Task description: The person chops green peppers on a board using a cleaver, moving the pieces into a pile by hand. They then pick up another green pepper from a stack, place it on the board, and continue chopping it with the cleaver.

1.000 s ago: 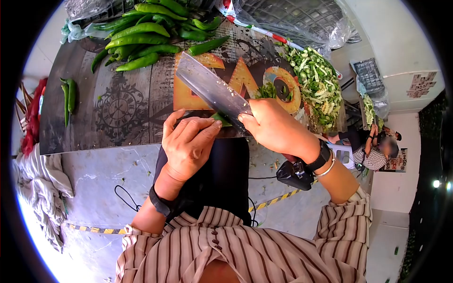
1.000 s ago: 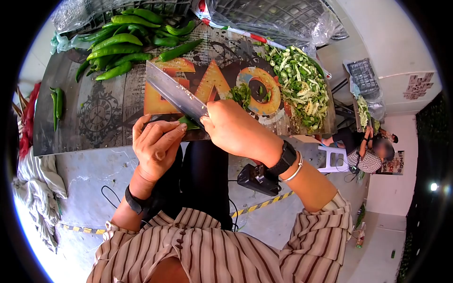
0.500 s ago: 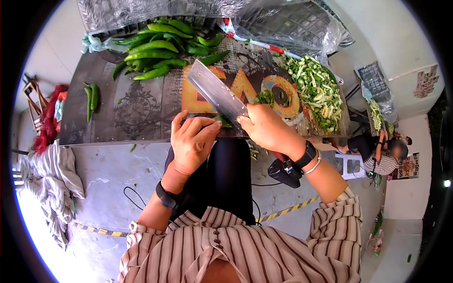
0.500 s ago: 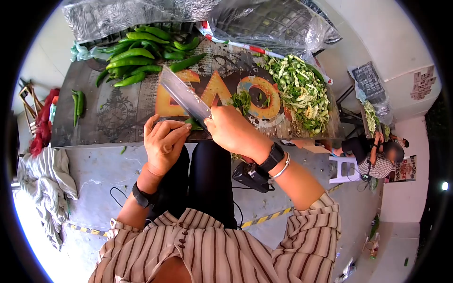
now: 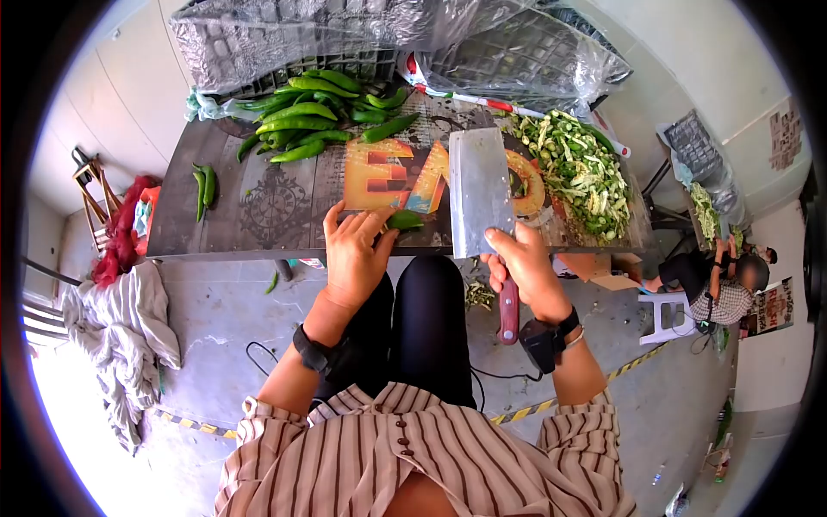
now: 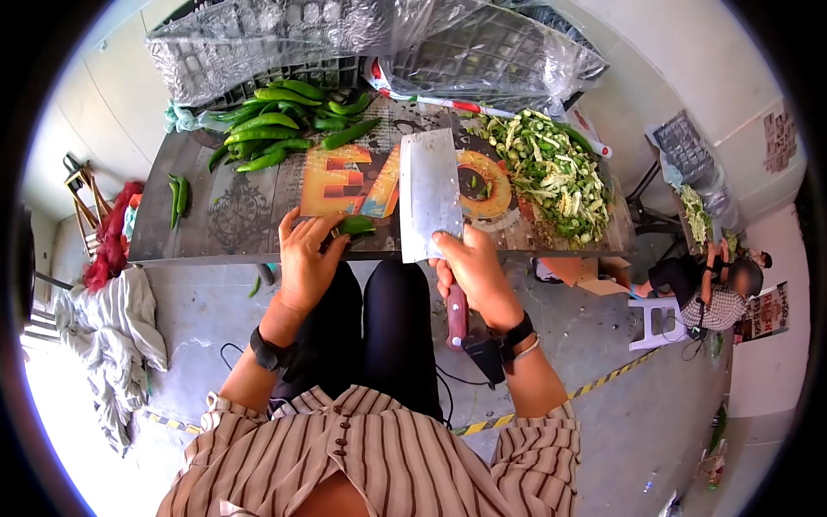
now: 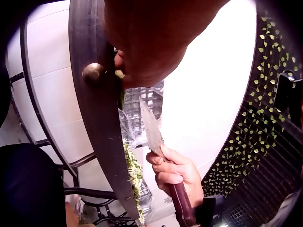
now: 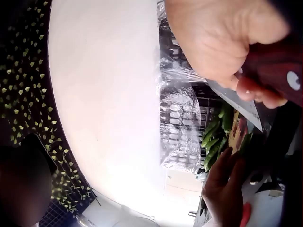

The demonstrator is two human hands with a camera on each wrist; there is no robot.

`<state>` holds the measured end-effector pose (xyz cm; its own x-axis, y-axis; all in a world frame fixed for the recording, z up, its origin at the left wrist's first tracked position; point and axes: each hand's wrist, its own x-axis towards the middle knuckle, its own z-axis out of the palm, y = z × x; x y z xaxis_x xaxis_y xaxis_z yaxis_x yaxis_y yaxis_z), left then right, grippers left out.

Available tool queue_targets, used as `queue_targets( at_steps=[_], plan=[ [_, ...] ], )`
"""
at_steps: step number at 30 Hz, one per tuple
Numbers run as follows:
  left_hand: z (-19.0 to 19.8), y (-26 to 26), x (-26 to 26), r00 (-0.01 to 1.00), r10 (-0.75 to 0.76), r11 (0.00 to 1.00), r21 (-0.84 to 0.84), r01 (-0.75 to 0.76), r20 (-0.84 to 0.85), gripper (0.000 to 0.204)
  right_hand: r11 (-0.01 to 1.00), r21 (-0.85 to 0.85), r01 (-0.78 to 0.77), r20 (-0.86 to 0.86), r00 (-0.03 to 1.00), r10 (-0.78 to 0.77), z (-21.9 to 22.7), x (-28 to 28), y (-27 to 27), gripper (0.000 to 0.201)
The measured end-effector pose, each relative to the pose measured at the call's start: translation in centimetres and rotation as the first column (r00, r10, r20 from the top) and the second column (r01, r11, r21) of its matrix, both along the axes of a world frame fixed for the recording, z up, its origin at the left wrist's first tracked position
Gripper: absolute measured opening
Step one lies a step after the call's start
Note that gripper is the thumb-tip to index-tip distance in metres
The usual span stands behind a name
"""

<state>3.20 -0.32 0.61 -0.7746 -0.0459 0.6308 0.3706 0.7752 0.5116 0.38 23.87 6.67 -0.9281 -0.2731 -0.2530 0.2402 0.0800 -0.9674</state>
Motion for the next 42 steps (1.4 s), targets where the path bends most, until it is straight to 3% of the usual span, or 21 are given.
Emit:
queue_targets(
  at_steps=[15,20,27,31,33,34,37,42],
  plan=[
    [0.3,-0.5,-0.7,0.992,0.121,0.973,0.192,-0.128,0.048,0.022,0.975,-0.223,0.014,0.137,0.990,0.017,-3.6,2.8,-2.0,0.024],
    [-0.6,-1.0,-1.2,0.990,0.136,0.989,0.063,-0.137,0.027,0.024,0.965,-0.258,0.037,0.165,0.986,0.006,-4.1,3.3,-2.5,0.023],
    [0.3,-3.1,-1.2,0.986,0.165,0.979,0.118,-0.168,0.037,0.021,0.957,-0.277,0.084,0.200,0.979,-0.028,-4.3,4.0,-2.2,0.021],
    [0.4,-5.2,-2.2,0.965,0.260,0.965,0.047,-0.259,-0.022,0.021,0.951,-0.293,0.103,0.200,0.979,-0.044,-4.7,4.3,-1.9,0.022],
    [0.0,-5.8,-2.7,0.970,0.245,0.969,-0.028,-0.245,0.000,0.023,0.949,-0.298,0.102,0.204,0.978,-0.041,-4.9,4.5,-1.8,0.022],
    [-0.1,-6.0,-2.7,0.963,0.250,0.966,-0.084,-0.243,0.095,0.024,0.949,-0.294,0.109,0.212,0.976,-0.046,-4.9,4.5,-1.8,0.022],
    [-0.4,-5.5,-2.8,0.974,0.225,0.969,-0.098,-0.227,-0.032,0.024,0.950,-0.289,0.115,0.208,0.977,-0.055,-4.8,4.8,-1.7,0.021],
    [0.6,-3.2,-1.5,0.989,0.137,0.965,-0.234,-0.120,0.059,0.026,0.944,-0.298,0.141,0.214,0.974,-0.078,-5.0,5.0,-1.5,0.020]
  ],
)
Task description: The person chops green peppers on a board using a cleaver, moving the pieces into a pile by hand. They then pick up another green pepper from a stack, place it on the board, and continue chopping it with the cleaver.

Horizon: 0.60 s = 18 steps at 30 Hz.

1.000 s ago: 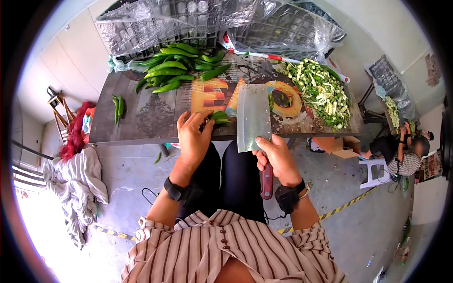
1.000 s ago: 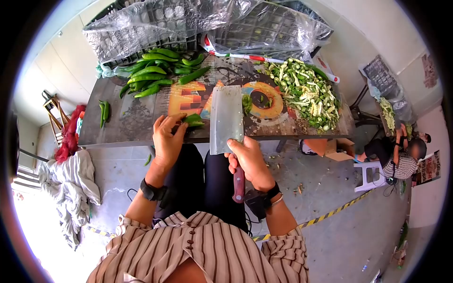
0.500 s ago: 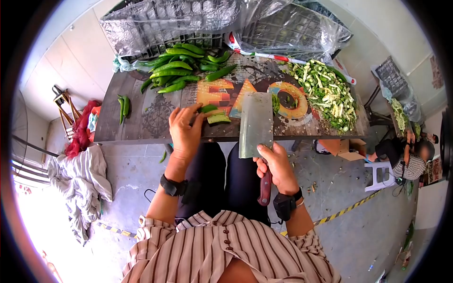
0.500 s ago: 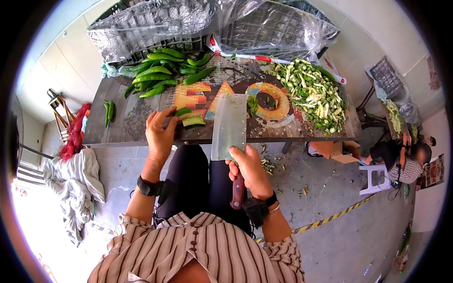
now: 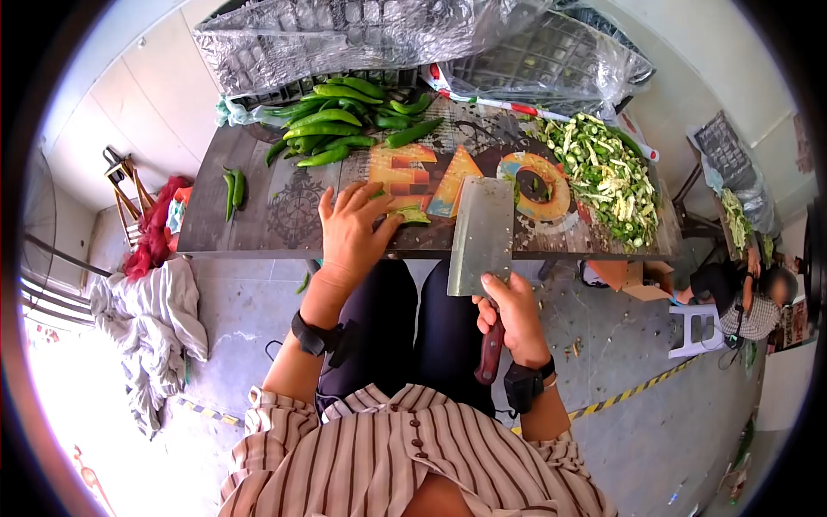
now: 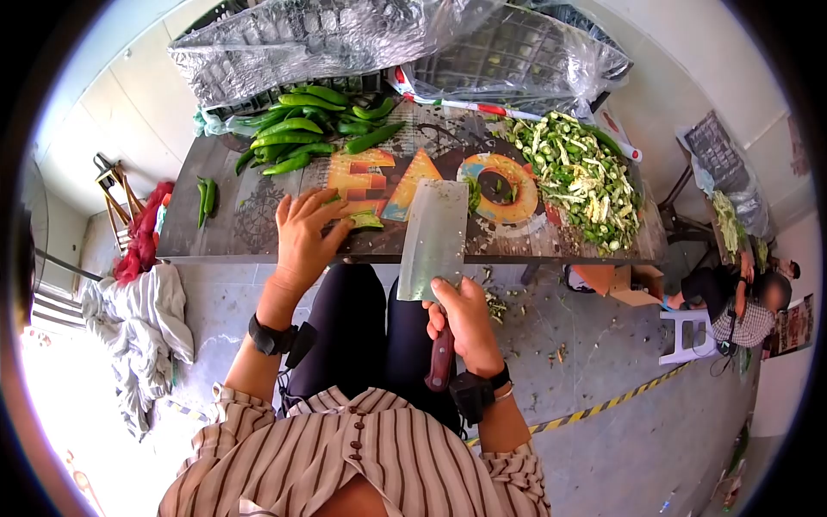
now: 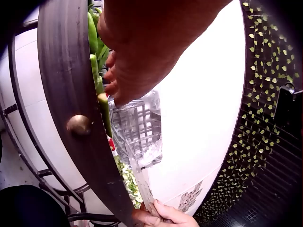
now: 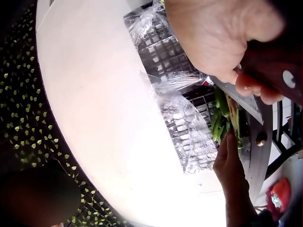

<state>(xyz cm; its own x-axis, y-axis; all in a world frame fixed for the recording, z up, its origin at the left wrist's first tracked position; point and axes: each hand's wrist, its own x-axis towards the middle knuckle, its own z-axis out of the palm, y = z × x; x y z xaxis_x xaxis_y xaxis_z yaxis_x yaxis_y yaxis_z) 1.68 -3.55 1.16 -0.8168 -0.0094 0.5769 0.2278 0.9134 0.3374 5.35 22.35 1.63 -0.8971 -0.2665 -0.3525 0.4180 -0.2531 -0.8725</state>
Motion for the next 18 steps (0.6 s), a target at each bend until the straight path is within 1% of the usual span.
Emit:
queue_targets(
  at_steps=[4,7,10,12,16,18],
  plan=[
    [-0.2,0.5,0.2,1.000,0.000,1.000,-0.009,0.000,0.023,0.027,1.000,-0.004,0.006,-0.014,1.000,-0.006,0.0,0.2,0.3,0.020],
    [0.0,0.6,0.3,1.000,-0.031,1.000,0.005,0.031,0.002,0.026,1.000,-0.003,0.014,-0.013,1.000,-0.014,0.0,0.4,0.4,0.020],
    [0.0,1.0,0.3,0.997,-0.059,0.997,0.036,0.061,-0.041,0.025,1.000,-0.003,0.017,-0.006,1.000,-0.017,-0.1,0.5,0.3,0.019],
    [-0.1,1.3,0.1,0.992,-0.049,0.999,0.008,0.050,-0.119,0.023,1.000,-0.003,0.015,-0.006,1.000,-0.015,-0.1,0.6,0.3,0.019],
    [0.0,2.0,1.0,0.986,-0.080,0.996,-0.038,0.075,-0.144,0.024,1.000,0.001,0.031,-0.005,1.000,-0.031,-0.2,0.8,0.3,0.019],
    [-0.4,2.0,1.6,0.972,-0.116,0.993,-0.038,0.111,-0.206,0.024,0.999,-0.001,0.032,-0.006,0.999,-0.032,-0.4,0.8,0.3,0.019]
  ],
)
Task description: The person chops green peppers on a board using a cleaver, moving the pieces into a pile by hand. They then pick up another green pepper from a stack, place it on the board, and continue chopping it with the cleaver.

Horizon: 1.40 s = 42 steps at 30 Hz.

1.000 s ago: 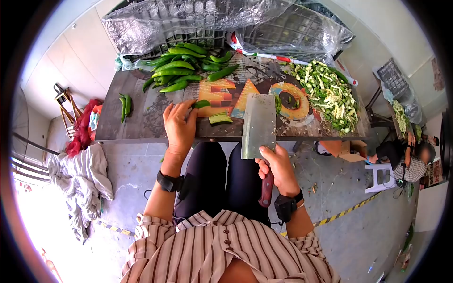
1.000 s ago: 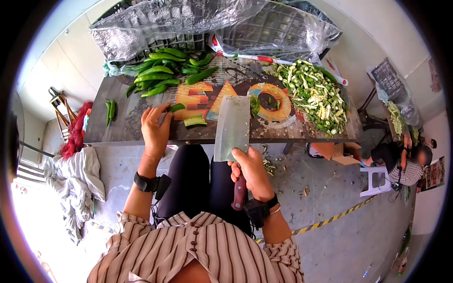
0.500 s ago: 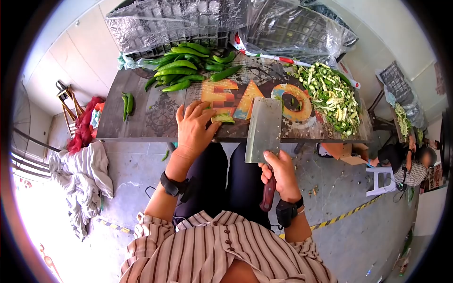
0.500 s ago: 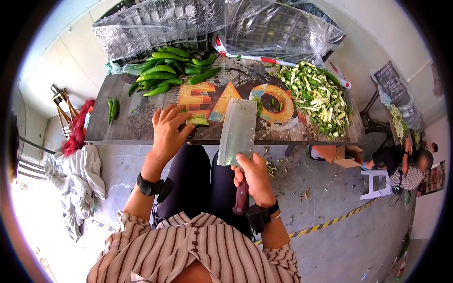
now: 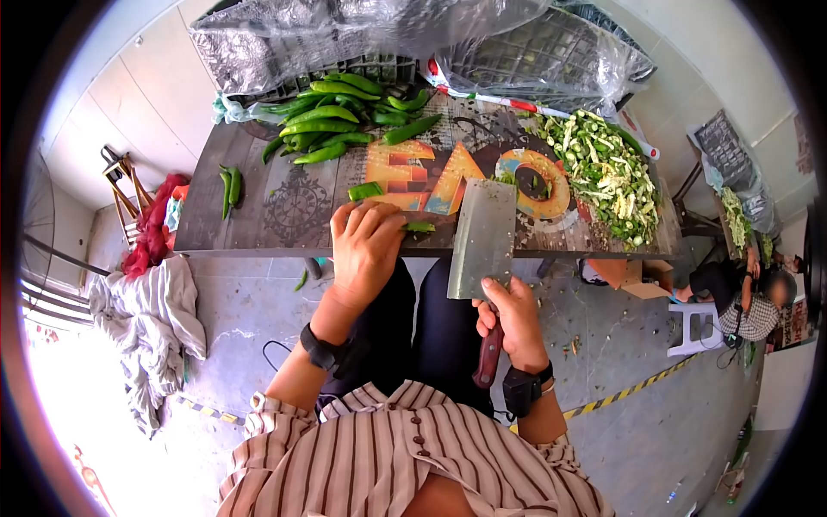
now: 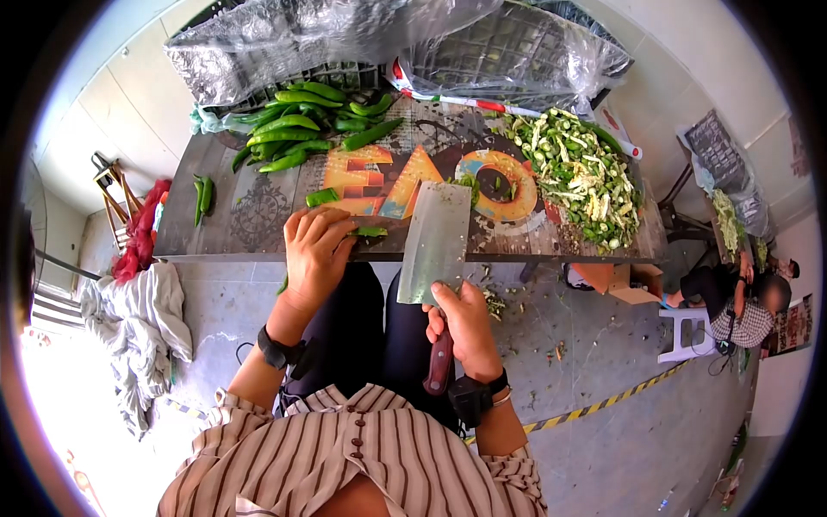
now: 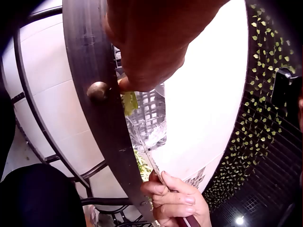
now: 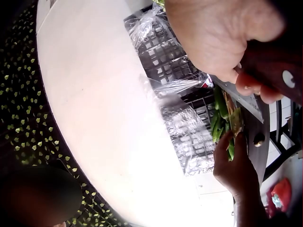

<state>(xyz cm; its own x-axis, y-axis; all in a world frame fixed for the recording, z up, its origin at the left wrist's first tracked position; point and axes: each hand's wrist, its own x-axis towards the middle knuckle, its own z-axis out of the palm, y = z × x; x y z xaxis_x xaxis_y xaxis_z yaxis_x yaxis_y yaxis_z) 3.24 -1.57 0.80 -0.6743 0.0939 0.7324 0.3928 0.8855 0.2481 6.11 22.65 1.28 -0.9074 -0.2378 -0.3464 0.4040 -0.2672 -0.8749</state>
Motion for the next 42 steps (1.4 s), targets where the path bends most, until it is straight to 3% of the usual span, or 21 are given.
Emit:
queue_targets(
  at_steps=[12,22,24,28,30,31,34,37,42],
  plan=[
    [-0.4,0.8,0.1,0.998,-0.055,0.996,0.069,0.056,-0.012,0.017,1.000,0.022,0.006,0.009,1.000,-0.006,-0.1,-0.4,-0.1,0.018],
    [-0.8,2.3,0.1,0.986,-0.150,0.966,0.221,0.132,0.067,0.018,0.959,0.272,-0.074,-0.239,0.960,0.142,2.4,-3.1,2.0,0.022],
    [-0.5,2.5,0.2,0.982,-0.176,0.958,0.244,0.152,0.076,0.022,0.915,0.393,-0.097,-0.264,0.941,0.213,3.1,-3.7,2.0,0.022],
    [-1.3,2.2,0.0,0.964,-0.257,0.941,0.247,0.232,0.073,0.025,0.878,0.472,-0.080,-0.319,0.913,0.255,4.7,-4.5,1.0,0.021],
    [-1.1,2.1,0.0,0.958,-0.271,0.942,0.230,0.244,0.092,0.026,0.753,0.650,-0.104,-0.266,0.897,0.354,5.3,-5.0,0.6,0.022],
    [-1.0,2.1,0.0,0.958,-0.272,0.941,0.233,0.245,0.091,0.026,0.751,0.652,-0.104,-0.265,0.897,0.354,5.4,-5.3,0.5,0.022],
    [-0.9,2.1,-0.1,0.951,-0.296,0.935,0.229,0.270,0.088,0.026,0.623,0.783,-0.008,-0.409,0.747,0.524,5.5,-6.3,-0.1,0.026],
    [-1.0,2.2,-0.3,0.954,-0.293,0.940,0.205,0.273,0.070,0.026,0.562,0.827,0.021,-0.414,0.699,0.582,5.8,-6.9,-0.9,0.025],
    [-0.8,2.4,-0.3,0.969,-0.234,0.961,0.168,0.219,0.079,0.025,0.496,0.868,-0.009,-0.343,0.712,0.613,6.8,-7.2,-2.1,0.023]
  ],
)
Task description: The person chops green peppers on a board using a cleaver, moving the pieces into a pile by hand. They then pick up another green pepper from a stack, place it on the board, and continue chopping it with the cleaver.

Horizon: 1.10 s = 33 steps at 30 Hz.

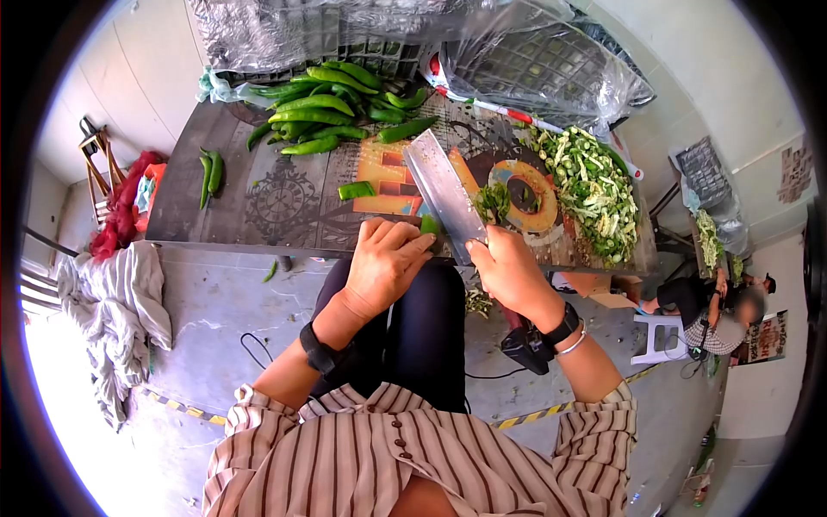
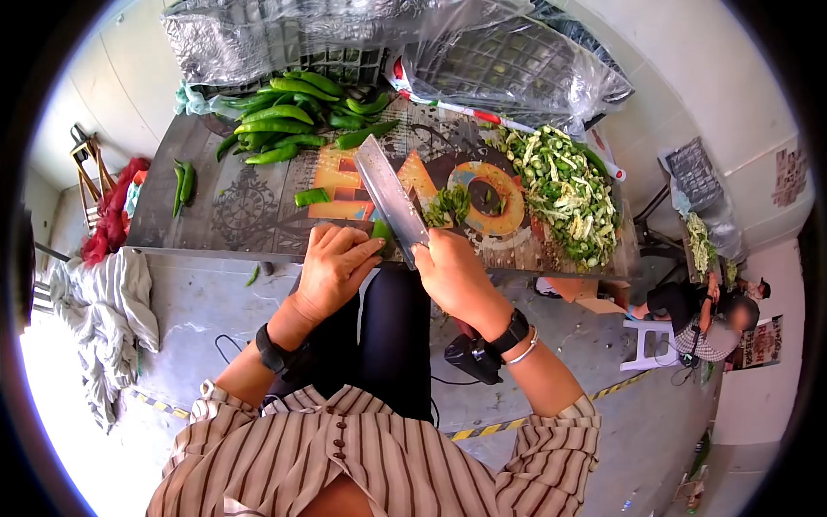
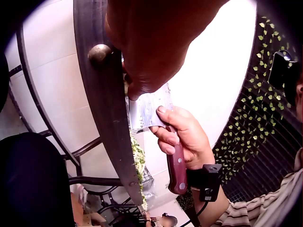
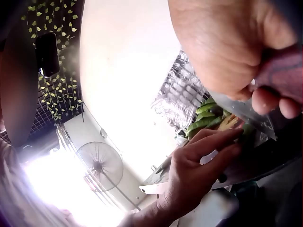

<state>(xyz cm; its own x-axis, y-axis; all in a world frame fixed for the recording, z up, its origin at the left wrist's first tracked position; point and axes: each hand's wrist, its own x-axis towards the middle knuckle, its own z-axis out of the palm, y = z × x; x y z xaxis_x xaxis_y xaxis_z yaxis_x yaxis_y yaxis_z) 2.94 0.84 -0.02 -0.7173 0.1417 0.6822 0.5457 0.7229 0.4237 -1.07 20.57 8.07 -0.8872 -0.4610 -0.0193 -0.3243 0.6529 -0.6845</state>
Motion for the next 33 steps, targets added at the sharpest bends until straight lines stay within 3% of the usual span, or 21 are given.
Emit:
queue_targets(
  at_steps=[10,33],
  plan=[
    [-1.0,-0.3,-0.5,0.998,-0.002,1.000,0.000,0.002,-0.063,0.025,0.986,0.120,-0.119,-0.231,0.962,0.145,0.2,-1.1,-0.5,0.019],
    [-1.7,0.0,-0.1,0.996,0.058,0.998,0.021,-0.057,-0.071,0.024,0.925,0.292,-0.242,-0.121,0.950,0.287,2.1,-2.5,-2.3,0.024]
  ],
)
